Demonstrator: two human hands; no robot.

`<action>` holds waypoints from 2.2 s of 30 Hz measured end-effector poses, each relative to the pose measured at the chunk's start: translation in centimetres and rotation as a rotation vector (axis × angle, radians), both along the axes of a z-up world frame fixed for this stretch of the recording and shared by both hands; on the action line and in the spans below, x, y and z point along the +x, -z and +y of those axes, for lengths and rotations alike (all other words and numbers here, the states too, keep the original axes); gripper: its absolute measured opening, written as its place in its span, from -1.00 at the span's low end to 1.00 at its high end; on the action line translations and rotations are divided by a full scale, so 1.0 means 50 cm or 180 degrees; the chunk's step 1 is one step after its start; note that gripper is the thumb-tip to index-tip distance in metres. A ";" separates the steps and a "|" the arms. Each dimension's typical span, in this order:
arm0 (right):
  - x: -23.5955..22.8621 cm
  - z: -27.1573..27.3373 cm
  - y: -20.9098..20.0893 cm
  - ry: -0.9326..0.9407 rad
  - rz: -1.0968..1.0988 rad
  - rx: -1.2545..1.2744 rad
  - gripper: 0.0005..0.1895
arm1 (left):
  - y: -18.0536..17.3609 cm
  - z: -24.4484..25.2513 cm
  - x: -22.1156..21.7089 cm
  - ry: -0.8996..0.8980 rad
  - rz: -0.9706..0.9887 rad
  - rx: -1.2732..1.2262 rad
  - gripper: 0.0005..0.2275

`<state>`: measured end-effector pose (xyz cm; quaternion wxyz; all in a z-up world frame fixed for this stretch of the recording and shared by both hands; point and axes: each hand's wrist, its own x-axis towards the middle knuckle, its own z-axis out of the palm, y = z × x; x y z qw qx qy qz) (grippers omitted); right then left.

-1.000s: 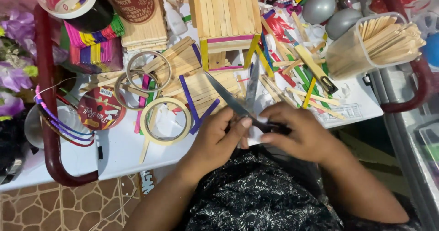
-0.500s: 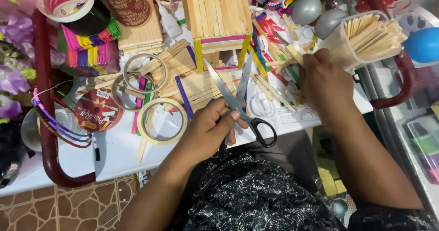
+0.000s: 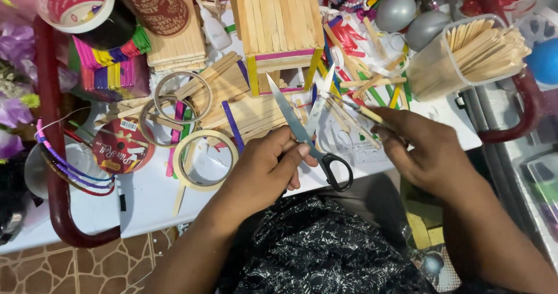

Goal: The person is preparing and attaching small colored sticks and tape to decorate a popsicle stick house.

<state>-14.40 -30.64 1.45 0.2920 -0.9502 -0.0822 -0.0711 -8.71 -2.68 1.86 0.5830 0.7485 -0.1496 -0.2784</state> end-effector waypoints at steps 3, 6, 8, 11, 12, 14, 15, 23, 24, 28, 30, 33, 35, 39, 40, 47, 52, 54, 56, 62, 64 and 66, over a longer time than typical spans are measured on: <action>0.001 0.021 -0.008 -0.0239 -0.0147 -0.0315 -0.55 | 0.005 -0.005 0.003 0.0017 -0.0022 -0.0018 -0.89; 0.001 0.024 0.011 -0.0478 -0.0532 -0.0334 -0.58 | 0.010 -0.011 0.004 0.0043 -0.0003 -0.0008 -0.84; -0.006 0.027 0.014 -0.0414 -0.0687 -0.0533 -0.58 | 0.010 -0.013 0.006 0.0051 -0.0020 0.0016 -0.84; -0.001 0.019 0.026 0.0070 -0.0310 -0.1260 -0.55 | 0.013 -0.017 0.006 0.0132 -0.0057 0.0128 -0.85; 0.001 0.014 0.031 0.0499 0.0225 -0.1769 -0.53 | 0.014 -0.019 0.005 0.0205 -0.0073 0.0220 -0.87; -0.001 0.006 0.028 0.0326 -0.0355 -0.1565 -0.56 | 0.016 -0.024 -0.001 0.0199 -0.0016 0.0224 -0.88; -0.001 0.003 0.026 0.0156 -0.0941 -0.1351 -0.59 | 0.016 -0.025 -0.002 0.0190 0.0034 0.0227 -0.88; -0.010 0.000 0.033 -0.0136 -0.0998 -0.1220 -0.58 | 0.019 -0.033 -0.002 0.0178 0.0045 0.0236 -0.88; -0.004 0.005 0.033 -0.0380 -0.0945 -0.1070 -0.59 | 0.021 -0.032 0.000 0.0141 0.0065 0.0210 -0.87; -0.007 0.007 0.020 -0.0240 -0.0851 -0.1007 -0.60 | 0.027 -0.032 0.001 0.0116 0.0111 0.0061 -0.89; -0.009 0.011 0.023 -0.0383 -0.0745 -0.0784 -0.59 | 0.030 -0.033 0.001 0.0063 0.0063 -0.0039 -0.89; -0.001 0.013 0.014 -0.0320 -0.1221 -0.1250 -0.58 | 0.029 -0.037 0.008 0.0104 -0.0124 0.0035 -0.89; -0.011 0.009 0.024 -0.0333 -0.1011 -0.1168 -0.51 | 0.026 -0.035 0.003 0.0108 0.0005 0.0060 -0.89; -0.005 0.022 0.023 -0.0162 -0.1133 -0.1266 -0.52 | 0.027 -0.039 0.011 -0.0011 -0.0096 0.0040 -0.88; -0.008 0.023 0.030 -0.0158 -0.1135 -0.1268 -0.52 | 0.030 -0.039 0.011 -0.0008 -0.0099 0.0039 -0.88; -0.007 -0.001 0.059 -0.0041 -0.1234 -0.1443 -0.64 | 0.030 -0.044 0.009 0.0004 0.0042 -0.0050 -0.88; -0.001 0.001 0.031 -0.0150 -0.1202 -0.1371 -0.61 | 0.037 -0.046 0.004 0.0011 0.0079 -0.0085 -0.86; 0.005 -0.022 0.044 0.0166 -0.1212 -0.1558 -0.61 | 0.039 -0.046 0.003 0.0028 0.0170 -0.0057 -0.88; 0.005 -0.024 0.055 0.0038 -0.1296 -0.1669 -0.66 | 0.038 -0.044 0.001 0.0059 0.0139 -0.0061 -0.88; 0.020 -0.020 0.054 0.0078 -0.1161 -0.1760 -0.71 | 0.045 -0.041 0.002 0.0102 0.0193 -0.0184 -0.90; 0.023 -0.023 0.058 0.0075 -0.0980 -0.1874 -0.74 | 0.046 -0.042 0.001 0.0094 0.0222 -0.0155 -0.89; 0.026 -0.034 0.064 -0.0384 -0.1236 -0.1458 -0.74 | 0.045 -0.043 0.003 0.0081 0.0213 -0.0177 -0.89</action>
